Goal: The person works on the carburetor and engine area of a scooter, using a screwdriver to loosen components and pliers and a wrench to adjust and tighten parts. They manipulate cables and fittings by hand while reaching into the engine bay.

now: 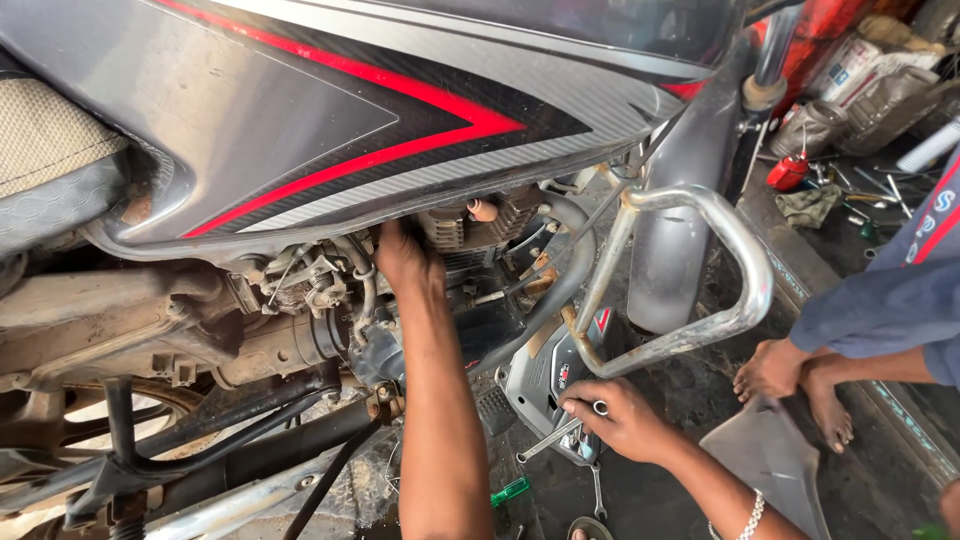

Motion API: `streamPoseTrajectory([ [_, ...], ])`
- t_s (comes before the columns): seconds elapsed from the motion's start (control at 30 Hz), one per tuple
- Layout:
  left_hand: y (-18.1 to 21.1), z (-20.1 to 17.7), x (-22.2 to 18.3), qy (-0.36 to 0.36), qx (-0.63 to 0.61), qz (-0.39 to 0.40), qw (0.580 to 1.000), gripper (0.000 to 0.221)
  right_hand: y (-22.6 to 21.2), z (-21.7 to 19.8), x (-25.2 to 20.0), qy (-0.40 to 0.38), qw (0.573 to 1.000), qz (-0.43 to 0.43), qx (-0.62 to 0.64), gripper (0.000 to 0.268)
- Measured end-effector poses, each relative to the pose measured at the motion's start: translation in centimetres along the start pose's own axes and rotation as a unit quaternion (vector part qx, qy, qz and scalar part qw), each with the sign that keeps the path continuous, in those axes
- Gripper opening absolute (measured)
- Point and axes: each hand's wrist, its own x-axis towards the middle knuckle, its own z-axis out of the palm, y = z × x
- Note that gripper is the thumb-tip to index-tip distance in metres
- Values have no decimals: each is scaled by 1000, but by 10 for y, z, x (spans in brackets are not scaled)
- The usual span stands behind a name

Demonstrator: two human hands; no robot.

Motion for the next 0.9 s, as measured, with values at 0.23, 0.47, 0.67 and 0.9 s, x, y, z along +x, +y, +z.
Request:
streamPoseTrajectory([
  [0.23,-14,-11,14,-49,-10,9,999,36,-6,-7,0,4,999,33,11,25],
  [0.47,7,1,-4,-64,-15,-36,997,35,9,-8,-1,-4,1000,11,5,25],
  [0.67,-2,3,4,-55,-11,-12,998,33,39,17,-3,6,993,-77,-90,23],
  [0.9,7,1,-1,-96,-7,-28,995,37,59,80,-3,-203,967,13,-153,23],
])
